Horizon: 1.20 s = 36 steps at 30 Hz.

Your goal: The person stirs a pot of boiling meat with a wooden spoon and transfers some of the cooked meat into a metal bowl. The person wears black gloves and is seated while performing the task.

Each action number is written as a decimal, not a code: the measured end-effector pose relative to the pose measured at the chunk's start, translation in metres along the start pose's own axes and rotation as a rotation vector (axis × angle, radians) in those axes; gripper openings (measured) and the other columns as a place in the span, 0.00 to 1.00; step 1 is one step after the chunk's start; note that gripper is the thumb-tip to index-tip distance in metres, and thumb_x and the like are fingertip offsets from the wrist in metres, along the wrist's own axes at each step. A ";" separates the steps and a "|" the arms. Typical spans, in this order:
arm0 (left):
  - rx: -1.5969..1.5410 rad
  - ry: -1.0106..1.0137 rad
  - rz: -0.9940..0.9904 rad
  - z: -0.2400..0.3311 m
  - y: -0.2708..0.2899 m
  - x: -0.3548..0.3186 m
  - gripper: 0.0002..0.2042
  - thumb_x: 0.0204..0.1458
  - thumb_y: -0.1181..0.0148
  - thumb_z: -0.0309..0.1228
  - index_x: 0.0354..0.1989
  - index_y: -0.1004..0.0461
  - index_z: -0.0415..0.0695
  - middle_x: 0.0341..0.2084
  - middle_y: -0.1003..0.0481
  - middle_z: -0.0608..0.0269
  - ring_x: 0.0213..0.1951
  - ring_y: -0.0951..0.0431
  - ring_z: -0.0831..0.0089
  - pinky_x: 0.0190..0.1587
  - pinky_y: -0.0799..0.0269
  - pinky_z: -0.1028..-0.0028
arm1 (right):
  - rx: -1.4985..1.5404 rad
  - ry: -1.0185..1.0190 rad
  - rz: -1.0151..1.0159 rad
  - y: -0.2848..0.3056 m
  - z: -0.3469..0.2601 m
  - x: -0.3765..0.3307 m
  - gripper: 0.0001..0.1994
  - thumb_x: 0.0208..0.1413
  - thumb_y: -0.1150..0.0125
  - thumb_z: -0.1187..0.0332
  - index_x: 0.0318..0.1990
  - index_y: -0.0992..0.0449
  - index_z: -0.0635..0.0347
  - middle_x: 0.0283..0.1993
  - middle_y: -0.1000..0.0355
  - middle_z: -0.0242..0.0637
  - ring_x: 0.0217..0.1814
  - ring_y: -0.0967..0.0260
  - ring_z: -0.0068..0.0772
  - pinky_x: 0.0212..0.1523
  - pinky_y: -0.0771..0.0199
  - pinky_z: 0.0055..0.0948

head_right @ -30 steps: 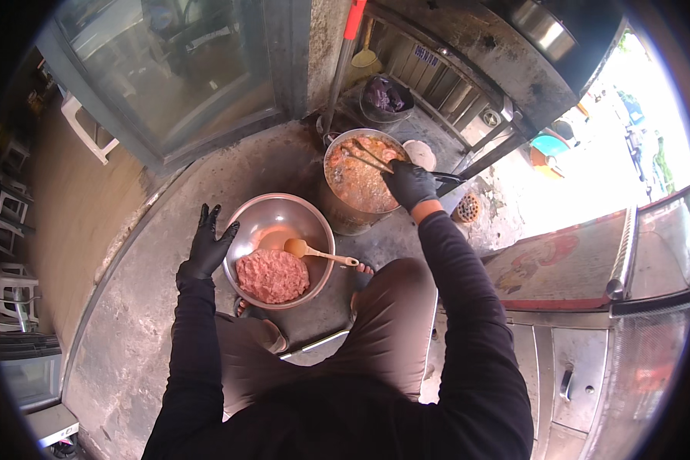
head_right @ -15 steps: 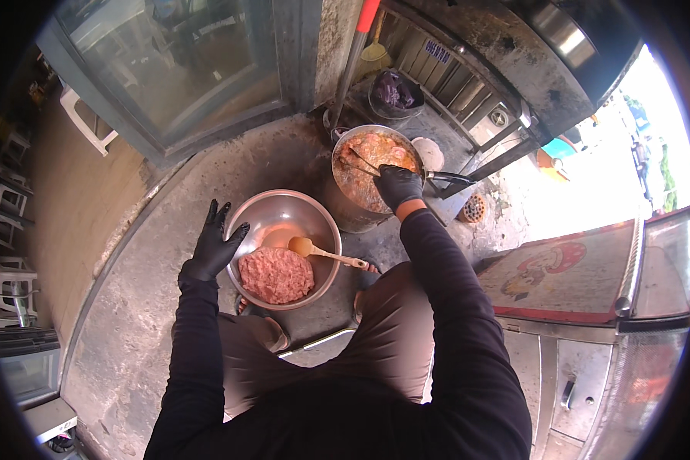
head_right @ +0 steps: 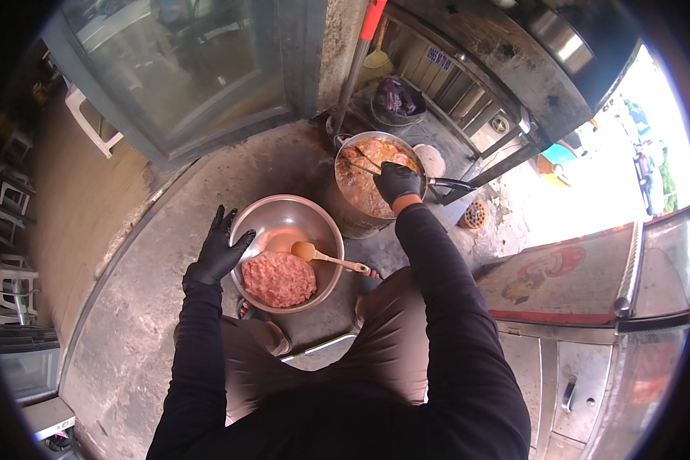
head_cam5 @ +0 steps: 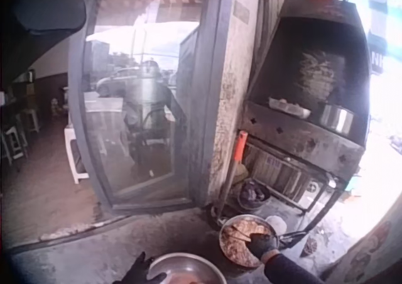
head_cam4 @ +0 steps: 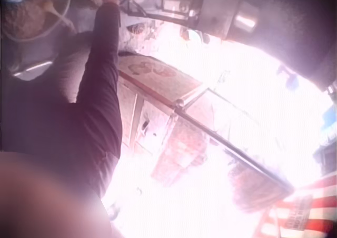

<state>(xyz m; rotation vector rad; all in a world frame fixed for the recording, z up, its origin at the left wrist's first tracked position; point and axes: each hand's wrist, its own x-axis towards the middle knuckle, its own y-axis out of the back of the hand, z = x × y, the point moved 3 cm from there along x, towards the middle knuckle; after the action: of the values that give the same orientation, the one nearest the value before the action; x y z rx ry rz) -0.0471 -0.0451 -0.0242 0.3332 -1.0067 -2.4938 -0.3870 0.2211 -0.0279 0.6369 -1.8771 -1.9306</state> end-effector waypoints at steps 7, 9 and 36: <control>0.046 -0.041 -0.003 -0.002 -0.002 0.002 0.37 0.57 0.36 0.48 0.67 0.38 0.35 0.71 0.50 0.30 0.71 0.46 0.40 0.69 0.40 0.57 | 0.074 -0.023 -0.043 -0.009 0.012 0.004 0.18 0.58 0.42 0.48 0.44 0.18 0.49 0.46 0.20 0.46 0.51 0.22 0.51 0.53 0.24 0.47; 0.039 -0.052 -0.007 -0.003 -0.002 0.002 0.37 0.56 0.36 0.48 0.67 0.37 0.34 0.71 0.50 0.30 0.71 0.46 0.39 0.69 0.41 0.57 | 0.077 -0.014 -0.060 -0.012 0.017 0.007 0.18 0.58 0.41 0.48 0.44 0.18 0.50 0.46 0.20 0.46 0.50 0.22 0.51 0.52 0.24 0.47; 0.030 -0.071 0.005 -0.005 -0.003 0.001 0.36 0.56 0.35 0.47 0.66 0.36 0.34 0.70 0.49 0.30 0.71 0.45 0.39 0.68 0.39 0.57 | 0.241 0.088 -0.071 -0.026 0.045 0.020 0.18 0.58 0.40 0.50 0.45 0.17 0.52 0.46 0.20 0.44 0.49 0.23 0.47 0.54 0.28 0.41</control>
<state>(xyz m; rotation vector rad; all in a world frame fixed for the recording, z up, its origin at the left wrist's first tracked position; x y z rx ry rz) -0.0474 -0.0465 -0.0298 0.2520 -1.0726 -2.5043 -0.4278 0.2484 -0.0543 0.8573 -2.0740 -1.7003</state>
